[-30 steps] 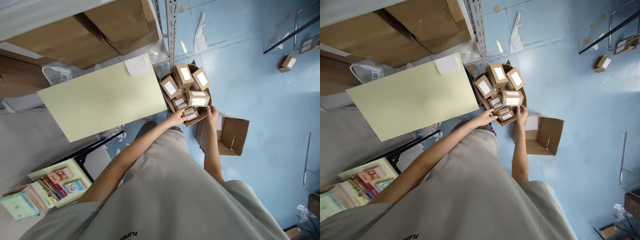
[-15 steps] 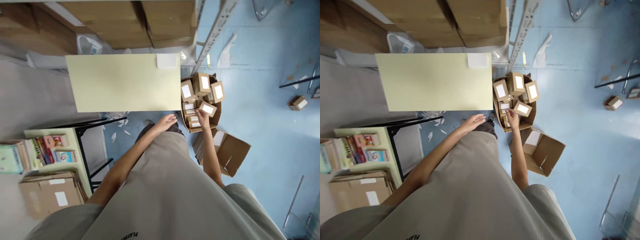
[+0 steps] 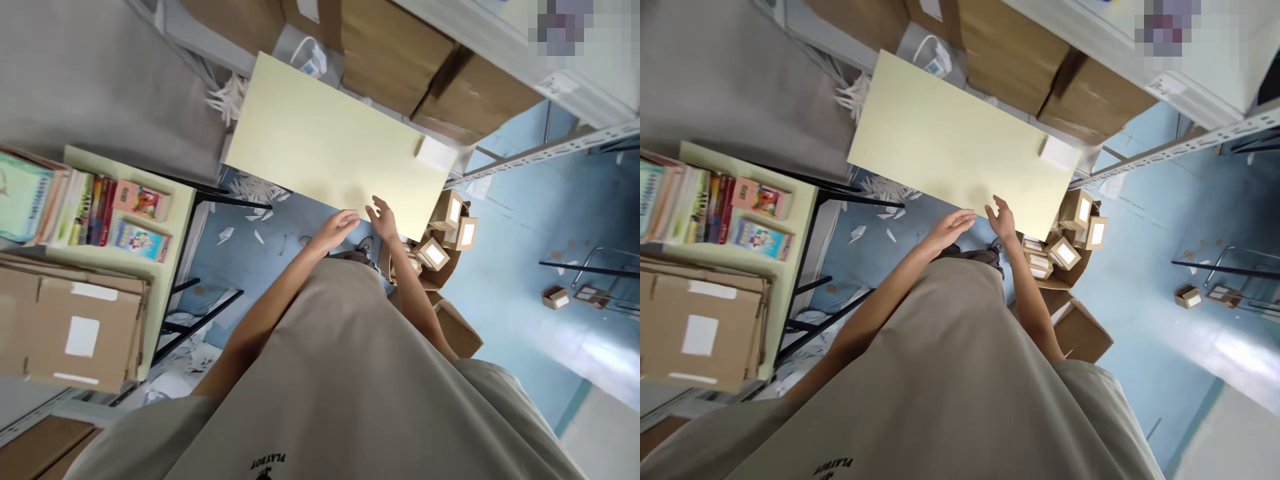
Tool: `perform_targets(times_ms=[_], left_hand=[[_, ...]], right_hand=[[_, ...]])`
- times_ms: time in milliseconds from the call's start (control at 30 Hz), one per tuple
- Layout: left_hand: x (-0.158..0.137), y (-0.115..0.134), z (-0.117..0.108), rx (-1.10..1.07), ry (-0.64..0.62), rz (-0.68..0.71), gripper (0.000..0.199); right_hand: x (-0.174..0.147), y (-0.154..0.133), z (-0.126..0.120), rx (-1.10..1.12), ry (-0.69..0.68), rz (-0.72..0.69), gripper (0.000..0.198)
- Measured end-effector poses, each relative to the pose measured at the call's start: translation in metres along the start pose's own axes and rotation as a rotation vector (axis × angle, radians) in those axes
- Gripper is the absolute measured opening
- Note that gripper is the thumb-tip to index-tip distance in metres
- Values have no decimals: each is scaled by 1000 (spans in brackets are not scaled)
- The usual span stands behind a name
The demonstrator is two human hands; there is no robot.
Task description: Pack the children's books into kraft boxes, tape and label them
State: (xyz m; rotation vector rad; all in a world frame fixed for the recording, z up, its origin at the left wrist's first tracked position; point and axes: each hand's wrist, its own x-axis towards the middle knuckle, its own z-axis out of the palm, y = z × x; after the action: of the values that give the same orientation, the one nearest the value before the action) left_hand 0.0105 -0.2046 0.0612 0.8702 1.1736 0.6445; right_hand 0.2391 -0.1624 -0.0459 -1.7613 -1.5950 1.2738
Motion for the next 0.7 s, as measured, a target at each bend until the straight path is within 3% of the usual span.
perform_targets(times_ms=[67, 167, 333, 533, 700], left_hand=[[-11, 0, -41, -15, 39, 6, 50], [-29, -2, -102, -19, 116, -4, 49], [-59, -10, -188, -52, 249, -19, 48], [-80, -16, -265, -130, 376, -37, 59], [-88, -16, -320, -239, 499, -53, 58]], right_hand=[[28, -19, 45, -217, -50, -37, 90], [66, -44, 106, -446, -105, 18, 88], [102, -78, 182, -632, -61, 118, 85], [99, -112, 223, -773, 89, 267, 88], [105, -135, 234, -611, 284, 299, 95]])
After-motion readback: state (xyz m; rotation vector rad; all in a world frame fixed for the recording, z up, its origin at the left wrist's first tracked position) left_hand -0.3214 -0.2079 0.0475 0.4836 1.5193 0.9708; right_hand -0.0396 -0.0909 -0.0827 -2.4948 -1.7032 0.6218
